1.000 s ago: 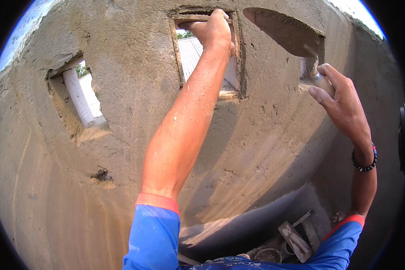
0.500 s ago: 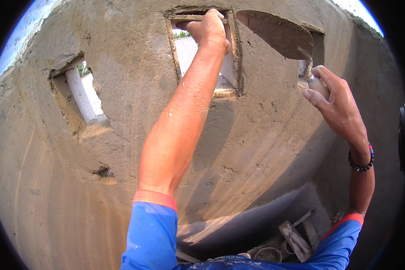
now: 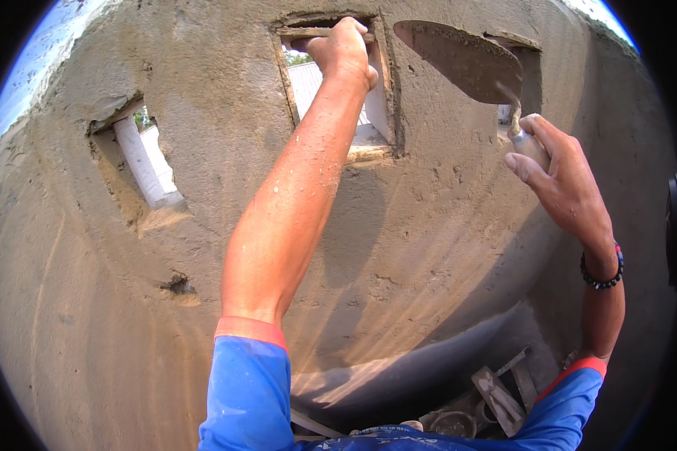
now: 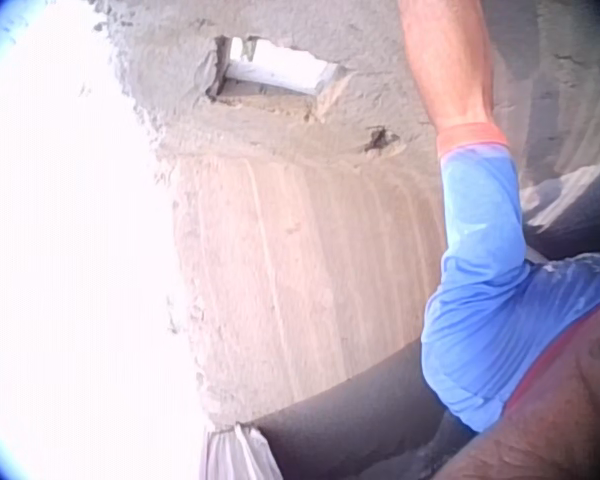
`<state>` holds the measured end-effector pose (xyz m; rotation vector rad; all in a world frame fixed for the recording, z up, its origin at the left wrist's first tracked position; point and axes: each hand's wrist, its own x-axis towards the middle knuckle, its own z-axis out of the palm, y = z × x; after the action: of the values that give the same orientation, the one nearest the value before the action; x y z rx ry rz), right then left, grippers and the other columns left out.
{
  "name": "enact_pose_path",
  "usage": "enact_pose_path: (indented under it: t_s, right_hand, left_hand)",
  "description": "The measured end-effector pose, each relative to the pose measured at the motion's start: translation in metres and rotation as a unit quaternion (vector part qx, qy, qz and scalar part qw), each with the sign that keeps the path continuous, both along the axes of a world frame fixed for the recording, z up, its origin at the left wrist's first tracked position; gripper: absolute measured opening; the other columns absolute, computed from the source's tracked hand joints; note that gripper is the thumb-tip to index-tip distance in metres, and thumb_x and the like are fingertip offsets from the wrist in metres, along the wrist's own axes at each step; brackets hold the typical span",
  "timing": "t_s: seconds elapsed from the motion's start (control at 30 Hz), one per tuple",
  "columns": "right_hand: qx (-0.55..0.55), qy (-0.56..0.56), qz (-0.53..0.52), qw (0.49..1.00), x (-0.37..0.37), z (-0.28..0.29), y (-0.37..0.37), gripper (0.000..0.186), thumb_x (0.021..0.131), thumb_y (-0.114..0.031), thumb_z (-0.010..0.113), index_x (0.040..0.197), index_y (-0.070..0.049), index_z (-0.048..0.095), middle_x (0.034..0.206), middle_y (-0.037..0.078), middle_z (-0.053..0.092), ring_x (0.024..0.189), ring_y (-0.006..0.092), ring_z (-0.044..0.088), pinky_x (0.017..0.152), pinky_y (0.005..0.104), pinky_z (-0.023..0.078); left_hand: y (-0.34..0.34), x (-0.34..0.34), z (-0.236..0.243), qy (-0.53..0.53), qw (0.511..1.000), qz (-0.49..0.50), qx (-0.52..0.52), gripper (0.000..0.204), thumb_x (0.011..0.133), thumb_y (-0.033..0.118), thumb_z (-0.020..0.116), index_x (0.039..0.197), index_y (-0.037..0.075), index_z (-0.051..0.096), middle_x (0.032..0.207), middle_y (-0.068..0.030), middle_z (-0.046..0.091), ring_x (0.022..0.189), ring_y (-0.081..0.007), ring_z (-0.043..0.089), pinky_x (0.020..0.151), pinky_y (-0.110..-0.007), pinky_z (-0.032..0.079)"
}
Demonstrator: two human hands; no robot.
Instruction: The person applies plaster to a concrete wall around small rectangular openings using a trowel and a wooden board to smooth and level the material.
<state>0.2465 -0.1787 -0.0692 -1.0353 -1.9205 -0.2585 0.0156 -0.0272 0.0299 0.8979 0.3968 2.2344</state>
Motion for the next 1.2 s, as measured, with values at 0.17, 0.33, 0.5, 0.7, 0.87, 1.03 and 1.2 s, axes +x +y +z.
enact_pose_path:
  t_s: [0.17,0.33,0.5,0.7,0.87,1.03,1.2]
  right_hand:
    - [0.006,-0.008,0.008,1.0,0.002,-0.002,0.001,0.031,0.088,-0.02,0.067,0.105,0.005,0.057,0.075,0.016,0.061,0.067,0.0219,0.059,0.066,0.0372,0.049]
    - [-0.011,-0.013,0.004,1.0,0.003,-0.002,-0.001,0.031,0.088,-0.02,0.066,0.105,0.004,0.057,0.075,0.015,0.062,0.067,0.0219,0.059,0.066,0.0374,0.049]
    - [-0.004,-0.006,0.002,1.0,0.001,-0.006,0.001,0.03,0.088,-0.019,0.066,0.105,0.004,0.057,0.074,0.015,0.061,0.067,0.0219,0.059,0.066,0.0369,0.048]
    - [-0.012,-0.008,0.011,1.0,0.002,-0.004,0.003,0.031,0.087,-0.019,0.067,0.104,0.004,0.057,0.072,0.015,0.058,0.064,0.0216,0.053,0.064,0.0371,0.046]
    - [0.003,0.007,0.032,0.999,-0.015,-0.005,0.01,0.032,0.086,-0.021,0.068,0.103,0.004,0.056,0.072,0.014,0.057,0.062,0.0217,0.052,0.064,0.0368,0.046]
    - [-0.009,0.001,0.044,0.999,-0.014,-0.01,0.012,0.036,0.085,-0.023,0.069,0.105,0.005,0.056,0.074,0.014,0.056,0.065,0.0217,0.052,0.065,0.0364,0.046]
    - [-0.043,0.028,0.029,0.998,-0.013,-0.009,0.0,0.036,0.085,-0.023,0.069,0.105,0.005,0.056,0.079,0.015,0.055,0.069,0.0214,0.051,0.067,0.0356,0.046]
  left_hand:
    - [-0.01,-0.003,0.0,0.018,0.999,-0.022,-0.028,0.028,0.071,-0.008,0.06,0.096,-0.005,0.048,0.094,-0.0109,0.053,0.078,-0.0228,0.06,0.068,-0.04,0.059]
    - [-0.016,-0.001,-0.004,0.045,0.997,0.019,-0.054,0.029,0.07,-0.004,0.064,0.094,-0.003,0.049,0.092,-0.0079,0.05,0.075,-0.0192,0.054,0.052,-0.033,0.047]
    - [-0.011,-0.007,-0.002,0.04,0.998,-0.003,-0.041,0.027,0.07,-0.005,0.062,0.093,-0.005,0.047,0.093,-0.0105,0.049,0.075,-0.0223,0.055,0.058,-0.037,0.056]
    - [-0.014,-0.019,-0.038,0.151,0.987,0.055,-0.028,0.041,0.07,-0.008,0.054,0.107,-0.01,0.036,0.105,-0.0175,0.043,0.084,-0.0291,0.059,0.073,-0.045,0.065]
    - [0.0,-0.028,-0.042,0.191,0.974,0.117,-0.045,0.051,0.072,-0.007,0.051,0.119,-0.012,0.033,0.111,-0.0194,0.041,0.09,-0.0325,0.059,0.082,-0.044,0.062]
    - [0.001,-0.013,-0.042,0.184,0.972,0.131,-0.07,0.056,0.082,-0.002,0.046,0.133,-0.009,0.025,0.106,-0.0184,0.044,0.091,-0.0268,0.058,0.088,-0.044,0.056]
    - [0.01,-0.011,-0.054,0.185,0.961,0.184,-0.096,0.066,0.083,0.0,0.045,0.142,-0.002,0.016,0.092,-0.0124,0.048,0.065,-0.0157,0.051,0.056,-0.033,0.045]
